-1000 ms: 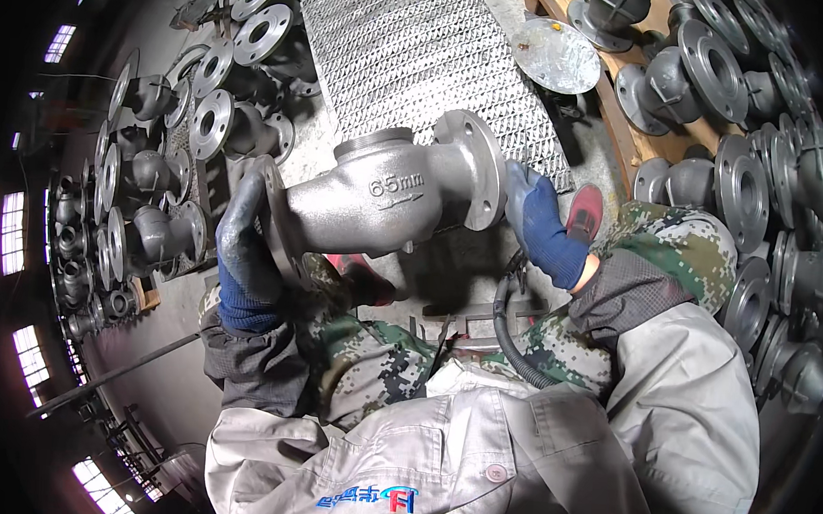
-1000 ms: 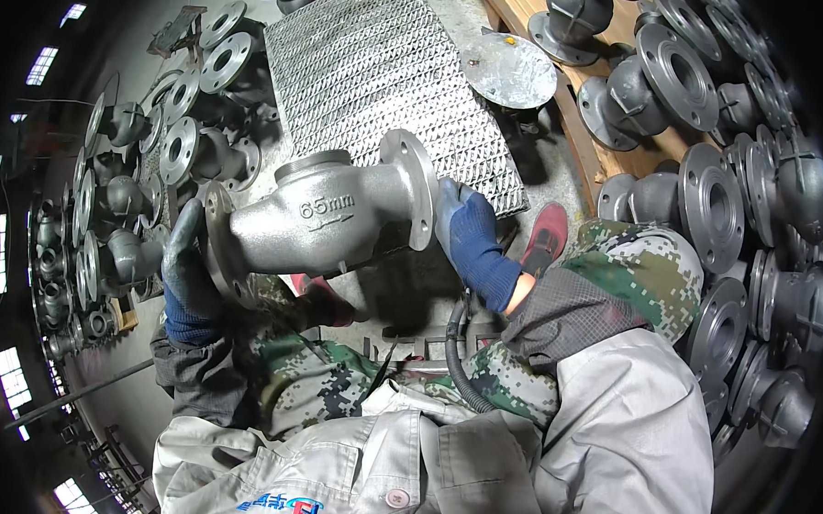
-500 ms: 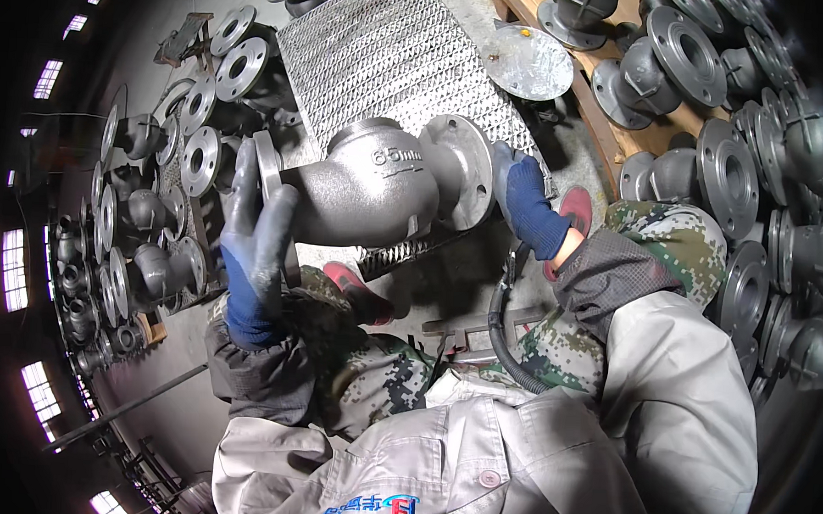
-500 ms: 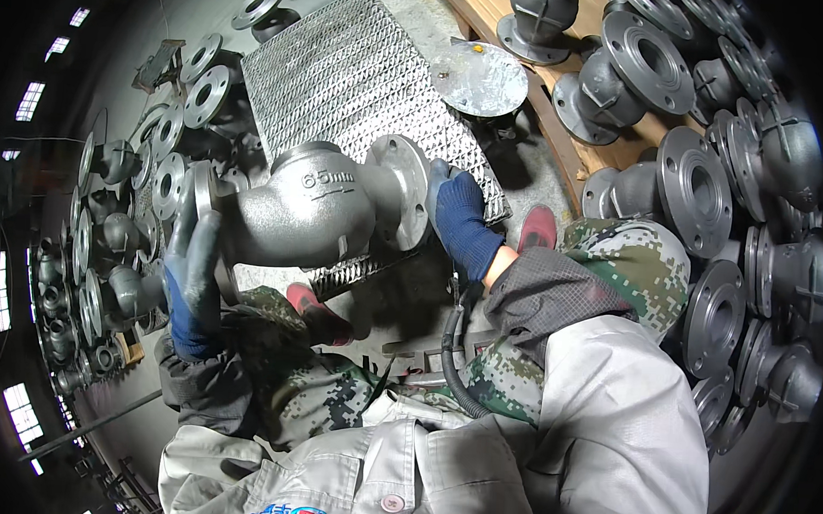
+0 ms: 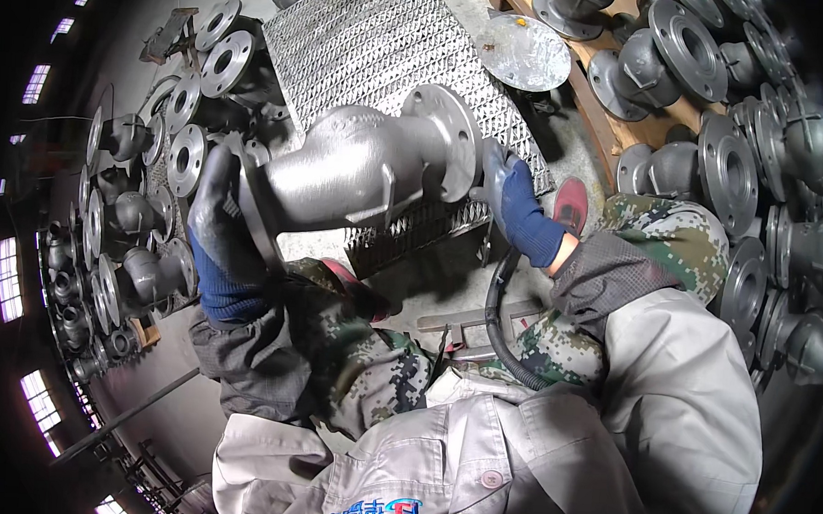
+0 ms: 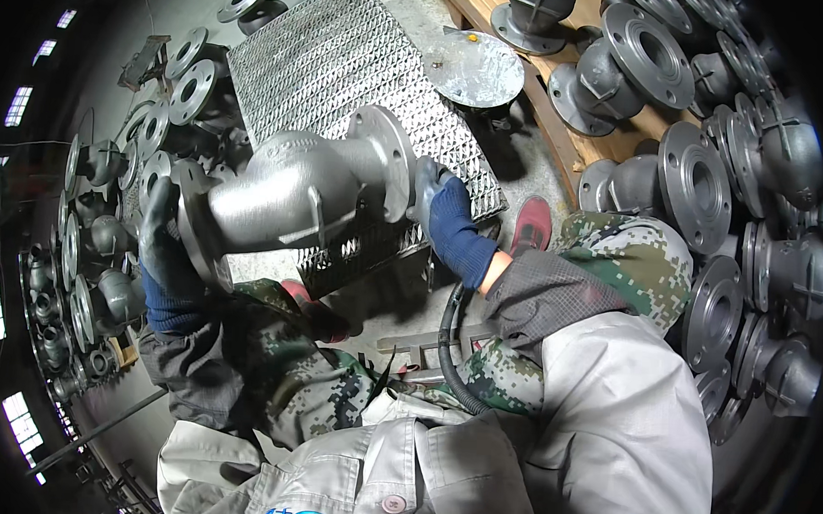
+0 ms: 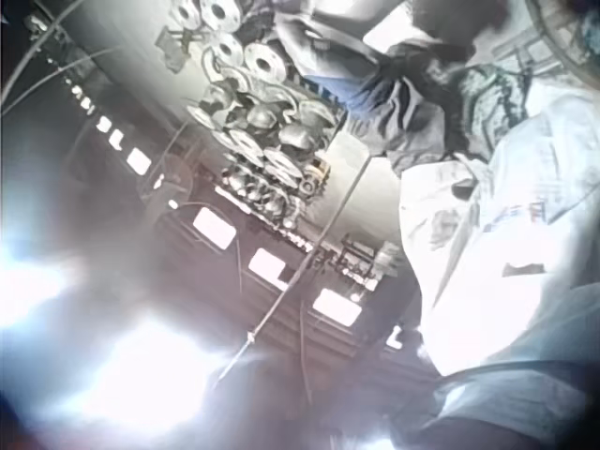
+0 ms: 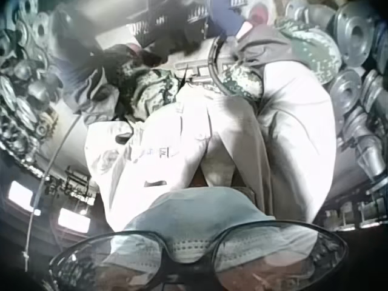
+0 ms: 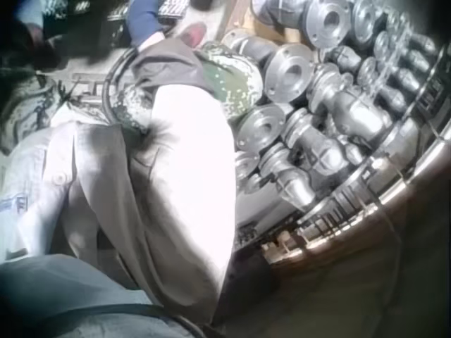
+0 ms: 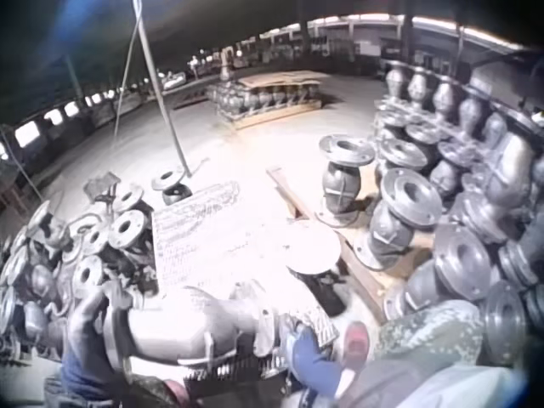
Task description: The worker inspects metal valve castings and uses a manual scraper and a powered die grinder to deburr and smooth the edges.
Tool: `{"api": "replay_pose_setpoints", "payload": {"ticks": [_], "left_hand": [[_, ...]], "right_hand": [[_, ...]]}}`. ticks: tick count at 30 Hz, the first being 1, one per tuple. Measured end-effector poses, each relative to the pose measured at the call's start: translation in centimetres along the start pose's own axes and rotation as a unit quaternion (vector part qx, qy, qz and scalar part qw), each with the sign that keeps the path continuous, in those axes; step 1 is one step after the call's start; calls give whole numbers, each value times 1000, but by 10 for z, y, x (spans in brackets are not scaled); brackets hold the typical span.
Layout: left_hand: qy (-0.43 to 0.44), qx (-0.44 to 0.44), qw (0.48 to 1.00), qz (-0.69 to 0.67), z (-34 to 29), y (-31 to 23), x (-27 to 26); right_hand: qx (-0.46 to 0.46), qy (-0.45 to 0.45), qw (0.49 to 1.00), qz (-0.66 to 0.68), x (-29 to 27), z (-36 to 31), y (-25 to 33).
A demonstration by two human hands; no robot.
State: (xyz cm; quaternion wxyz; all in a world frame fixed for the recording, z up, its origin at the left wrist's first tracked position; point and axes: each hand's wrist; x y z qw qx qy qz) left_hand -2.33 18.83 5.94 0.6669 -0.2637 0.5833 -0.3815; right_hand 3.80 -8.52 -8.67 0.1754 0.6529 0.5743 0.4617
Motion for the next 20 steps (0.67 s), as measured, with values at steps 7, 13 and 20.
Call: {"api": "replay_pose_setpoints", "payload": {"ticks": [7,13,20], "left_hand": [[35,132,974,183,19,17,4],[-5,-149,987,-63,-7,13,14],[-47,55,977,200,-41,-13,5]], "right_hand": [[2,-36,999,1,-25,35,-6],[-61,-53,993,-90,-19,35,-2],[-44,-29,967,-251,-1,9,1]]}}
Point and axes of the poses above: each hand's wrist, its own z-axis towards the middle knuckle, its own x-axis out of the palm, y = z × x, and after that the axes turned 13 degrees about y, right-handed
